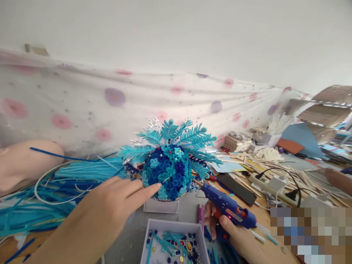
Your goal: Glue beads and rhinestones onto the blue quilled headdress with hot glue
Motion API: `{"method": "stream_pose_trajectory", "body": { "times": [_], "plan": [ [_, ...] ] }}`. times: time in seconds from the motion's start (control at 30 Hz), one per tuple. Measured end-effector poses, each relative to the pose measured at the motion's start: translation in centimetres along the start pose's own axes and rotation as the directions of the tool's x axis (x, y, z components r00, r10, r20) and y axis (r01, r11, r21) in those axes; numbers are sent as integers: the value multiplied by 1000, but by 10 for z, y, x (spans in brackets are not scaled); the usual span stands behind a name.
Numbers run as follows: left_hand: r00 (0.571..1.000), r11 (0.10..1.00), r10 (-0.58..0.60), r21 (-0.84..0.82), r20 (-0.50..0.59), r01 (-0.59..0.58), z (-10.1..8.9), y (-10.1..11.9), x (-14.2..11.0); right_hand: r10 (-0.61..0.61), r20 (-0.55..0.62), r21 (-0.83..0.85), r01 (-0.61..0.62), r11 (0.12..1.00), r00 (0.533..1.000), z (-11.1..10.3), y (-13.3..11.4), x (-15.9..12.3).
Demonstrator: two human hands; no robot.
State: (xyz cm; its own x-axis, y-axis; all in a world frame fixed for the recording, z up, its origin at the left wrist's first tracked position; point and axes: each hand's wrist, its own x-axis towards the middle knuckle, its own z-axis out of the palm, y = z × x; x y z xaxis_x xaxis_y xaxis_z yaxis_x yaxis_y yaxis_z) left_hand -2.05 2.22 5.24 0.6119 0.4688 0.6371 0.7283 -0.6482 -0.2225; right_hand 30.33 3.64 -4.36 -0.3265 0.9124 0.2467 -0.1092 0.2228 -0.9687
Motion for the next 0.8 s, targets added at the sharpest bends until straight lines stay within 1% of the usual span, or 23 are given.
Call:
{"method": "stream_pose_trajectory", "body": {
  "times": [0.03, 0.17, 0.23, 0.3, 0.37, 0.47, 0.53, 0.6, 0.63, 0.67, 0.73, 0.8],
  "plan": [
    [1000, 1000, 0, 8, -16, 0, -3, -5, -1, 2, -15, -59, -3, 998, 1000, 0, -8, -1],
    [999, 999, 48, -17, -4, -48, -24, -28, -2, 31, -53, -272, -45, 961, 998, 1, -41, -8],
    [999, 1000, 19, -14, -48, -20, -32, -40, -4, 51, -65, -338, -70, 939, 997, 3, -55, -10],
    [993, 999, -2, 45, -115, 7, -35, -51, -7, 83, -72, -366, -104, 925, 994, 8, -70, -7],
    [990, 993, -1, 118, -143, 18, -34, -60, -12, 120, -39, -371, -126, 920, 992, 17, -85, 1],
    [994, 989, -18, 147, -111, 34, -31, -71, -16, 135, -23, -416, -132, 900, 991, 31, -100, 17],
    [995, 992, 29, 123, -100, -16, -27, -75, -16, 143, -70, -471, -159, 868, 987, 37, -104, 26],
    [988, 991, 83, 113, -128, -69, -22, -77, -13, 139, -152, -503, -198, 841, 979, 40, -106, 34],
    [986, 992, 75, 111, -146, -59, -20, -76, -11, 135, -191, -514, -216, 830, 972, 42, -107, 37],
    [985, 994, 40, 109, -166, -22, -17, -75, -10, 124, -222, -528, -226, 819, 967, 42, -109, 39],
    [976, 994, -49, 82, -214, 68, -12, -71, -6, 95, -243, -577, -223, 786, 965, 44, -112, 44],
    [961, 992, -106, 34, -256, 119, -8, -67, -4, 59, -246, -643, -208, 737, 967, 45, -117, 49]
  ]
}}
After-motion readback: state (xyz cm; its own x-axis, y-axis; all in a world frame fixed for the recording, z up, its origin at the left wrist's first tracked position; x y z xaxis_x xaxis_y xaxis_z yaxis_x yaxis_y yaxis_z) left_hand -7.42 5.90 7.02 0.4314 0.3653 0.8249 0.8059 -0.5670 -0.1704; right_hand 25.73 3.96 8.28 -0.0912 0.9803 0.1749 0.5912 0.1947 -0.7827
